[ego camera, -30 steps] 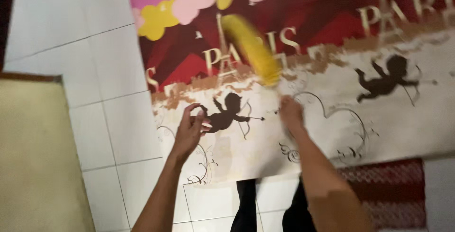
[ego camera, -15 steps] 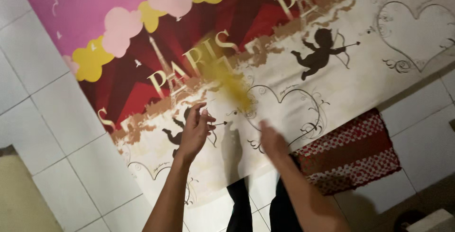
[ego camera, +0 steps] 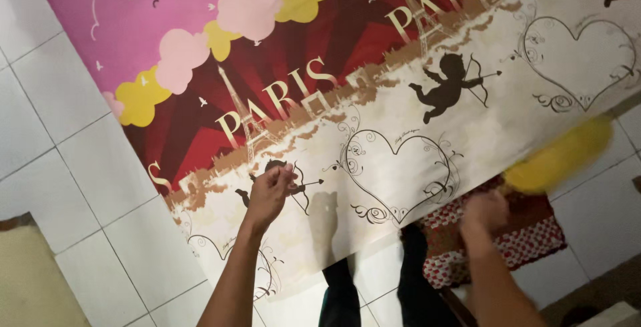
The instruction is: The person uses a yellow duster to wipe the surface of a pink patterned bedsheet and then dusts a black checkered pillow. The person places the pillow back on the bed after dusting.
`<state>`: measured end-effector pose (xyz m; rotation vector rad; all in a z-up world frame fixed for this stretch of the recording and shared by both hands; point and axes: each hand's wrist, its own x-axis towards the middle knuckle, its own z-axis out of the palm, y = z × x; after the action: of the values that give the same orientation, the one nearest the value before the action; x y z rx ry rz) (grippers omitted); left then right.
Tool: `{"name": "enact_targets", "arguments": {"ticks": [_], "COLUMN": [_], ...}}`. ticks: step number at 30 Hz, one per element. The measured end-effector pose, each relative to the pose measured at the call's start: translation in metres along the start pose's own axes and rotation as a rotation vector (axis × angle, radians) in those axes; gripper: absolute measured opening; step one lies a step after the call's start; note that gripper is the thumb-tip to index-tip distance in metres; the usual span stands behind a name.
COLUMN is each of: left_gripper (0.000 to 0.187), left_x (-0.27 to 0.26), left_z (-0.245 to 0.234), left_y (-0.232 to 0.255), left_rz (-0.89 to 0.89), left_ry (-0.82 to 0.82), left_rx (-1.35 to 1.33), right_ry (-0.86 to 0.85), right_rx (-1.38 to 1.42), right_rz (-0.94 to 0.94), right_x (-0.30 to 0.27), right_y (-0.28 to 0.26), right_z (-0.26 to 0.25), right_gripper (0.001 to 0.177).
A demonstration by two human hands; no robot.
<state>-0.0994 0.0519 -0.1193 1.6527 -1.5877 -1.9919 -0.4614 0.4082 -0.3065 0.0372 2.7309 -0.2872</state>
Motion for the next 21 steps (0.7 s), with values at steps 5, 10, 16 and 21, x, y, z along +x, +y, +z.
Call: {"name": "enact_targets", "arguments": {"ticks": [5,10,16,21], "left_gripper": [0.054,0.060,0.059,0.050], "left_x": [0.006,0.023,0.038,0.036], "left_z": [0.008,-0.008,-0.028,-0.040], "left_y": [0.004,0.007,0.018,0.032], "left_rz": [-0.026,-0.021,0.003,-0.008], "left_ry": [0.108,0.179,0.211,0.324], "left_rx": [0.025,0.093,-0.063,-0.158], "right_ry": [-0.200,-0.605,0.064,-0.095], "right_rx": [0.099,-0.309,-1.004,-0.032], "right_rz": [-0.772,-1.376,-1.398,-0.375], "right_x": [-0.107,-0.171,-0.016,0.103], "right_y": [-0.155,-0.249,-0.244,-0.266], "right_z": [0.037,0.071,0.135,0.136], "right_gripper": [0.049,0.069,0.017,0.024]}}
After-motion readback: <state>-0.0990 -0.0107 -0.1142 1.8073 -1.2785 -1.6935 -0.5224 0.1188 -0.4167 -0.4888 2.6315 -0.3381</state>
